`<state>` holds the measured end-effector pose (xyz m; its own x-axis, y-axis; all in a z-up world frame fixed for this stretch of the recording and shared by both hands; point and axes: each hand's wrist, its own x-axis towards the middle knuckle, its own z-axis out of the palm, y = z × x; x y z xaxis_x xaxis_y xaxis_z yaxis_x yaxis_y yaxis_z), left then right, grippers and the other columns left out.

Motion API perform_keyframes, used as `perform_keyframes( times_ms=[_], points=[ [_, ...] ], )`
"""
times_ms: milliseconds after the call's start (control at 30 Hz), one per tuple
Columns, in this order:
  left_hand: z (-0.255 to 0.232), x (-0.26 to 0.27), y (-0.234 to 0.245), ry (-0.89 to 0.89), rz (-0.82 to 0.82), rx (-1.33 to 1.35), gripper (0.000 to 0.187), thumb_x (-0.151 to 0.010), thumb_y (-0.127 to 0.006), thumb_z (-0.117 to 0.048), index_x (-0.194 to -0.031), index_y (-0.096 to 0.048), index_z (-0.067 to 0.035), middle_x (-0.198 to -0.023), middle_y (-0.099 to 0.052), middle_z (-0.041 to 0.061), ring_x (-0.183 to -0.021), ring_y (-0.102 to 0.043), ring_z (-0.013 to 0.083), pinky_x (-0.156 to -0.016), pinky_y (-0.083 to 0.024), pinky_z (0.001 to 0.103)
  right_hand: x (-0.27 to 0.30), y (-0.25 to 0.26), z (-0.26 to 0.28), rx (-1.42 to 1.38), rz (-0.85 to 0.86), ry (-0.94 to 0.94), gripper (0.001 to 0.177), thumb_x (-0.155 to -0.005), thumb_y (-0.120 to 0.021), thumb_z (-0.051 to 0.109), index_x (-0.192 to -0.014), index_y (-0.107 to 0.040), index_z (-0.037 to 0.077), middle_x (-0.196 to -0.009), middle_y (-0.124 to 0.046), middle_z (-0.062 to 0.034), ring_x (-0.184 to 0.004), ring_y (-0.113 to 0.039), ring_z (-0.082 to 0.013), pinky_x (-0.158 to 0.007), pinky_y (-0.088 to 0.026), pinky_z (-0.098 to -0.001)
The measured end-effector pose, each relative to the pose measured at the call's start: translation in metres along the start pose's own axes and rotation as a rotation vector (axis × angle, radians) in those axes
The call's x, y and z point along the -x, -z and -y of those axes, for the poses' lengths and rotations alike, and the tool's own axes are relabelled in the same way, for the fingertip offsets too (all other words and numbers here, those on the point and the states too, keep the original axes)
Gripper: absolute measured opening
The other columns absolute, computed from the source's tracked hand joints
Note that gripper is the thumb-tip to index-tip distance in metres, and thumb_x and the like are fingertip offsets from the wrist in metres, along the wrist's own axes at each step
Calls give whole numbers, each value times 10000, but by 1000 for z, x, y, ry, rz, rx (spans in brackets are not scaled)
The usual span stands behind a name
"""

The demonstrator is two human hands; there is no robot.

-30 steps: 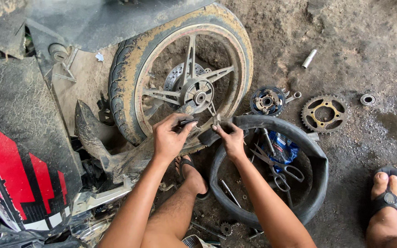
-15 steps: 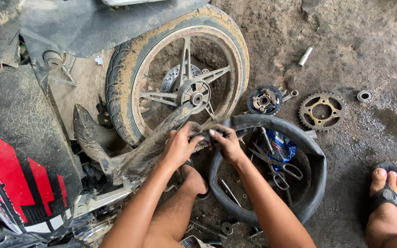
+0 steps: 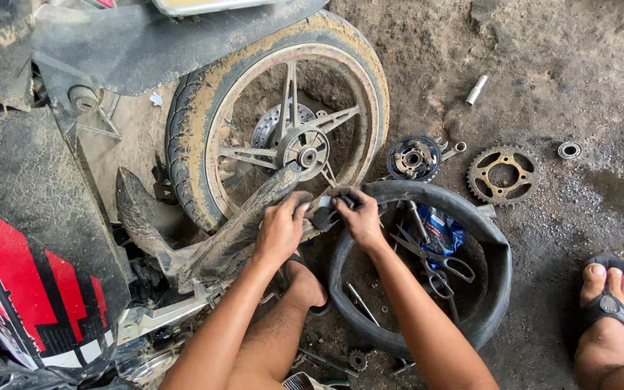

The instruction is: The person sits on the ground and uses pliers to cut a rubber strip, then places the cut pieces into the hub of a motorcycle wheel. The person repeats this process several times, inserting the rubber pieces into the wheel hub.

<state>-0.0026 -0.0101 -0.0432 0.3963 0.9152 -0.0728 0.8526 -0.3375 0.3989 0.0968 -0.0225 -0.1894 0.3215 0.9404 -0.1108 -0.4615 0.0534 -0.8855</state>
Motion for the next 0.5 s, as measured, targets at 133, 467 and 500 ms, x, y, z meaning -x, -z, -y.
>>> perform_keyframes(
  times_ms=[133,467,500],
  points=[
    [-40,11,18,87,184,-43,213,-842,-506,-130,-1033,-599,-109,-811,-667,172,-814,-636,341,-737,-498,438,-21,-1,-14,-26,-11,-67,160,-704,-692,42,-863,-673,39,-699,-631,-124,-633,-568,-156,-574,-499,-280],
    [-47,-5,11,398,484,-376,642,-758,-473,-163,-1347,-220,-118,-972,-603,261,-917,-591,426,-811,-446,548,-66,-40,-40,-81,-131,-53,240,-678,-705,-11,-888,-589,-25,-697,-604,-178,-458,-559,-165,-356,-457,-237],
    [-47,-7,12,390,469,-404,641,-759,-446,-123,-1352,-209,-66,-903,-615,286,-874,-601,442,-773,-456,554,-68,-46,-41,-99,-142,-68,240,-669,-707,-8,-874,-583,-17,-681,-603,-161,-444,-554,-152,-352,-453,-228]
  ],
)
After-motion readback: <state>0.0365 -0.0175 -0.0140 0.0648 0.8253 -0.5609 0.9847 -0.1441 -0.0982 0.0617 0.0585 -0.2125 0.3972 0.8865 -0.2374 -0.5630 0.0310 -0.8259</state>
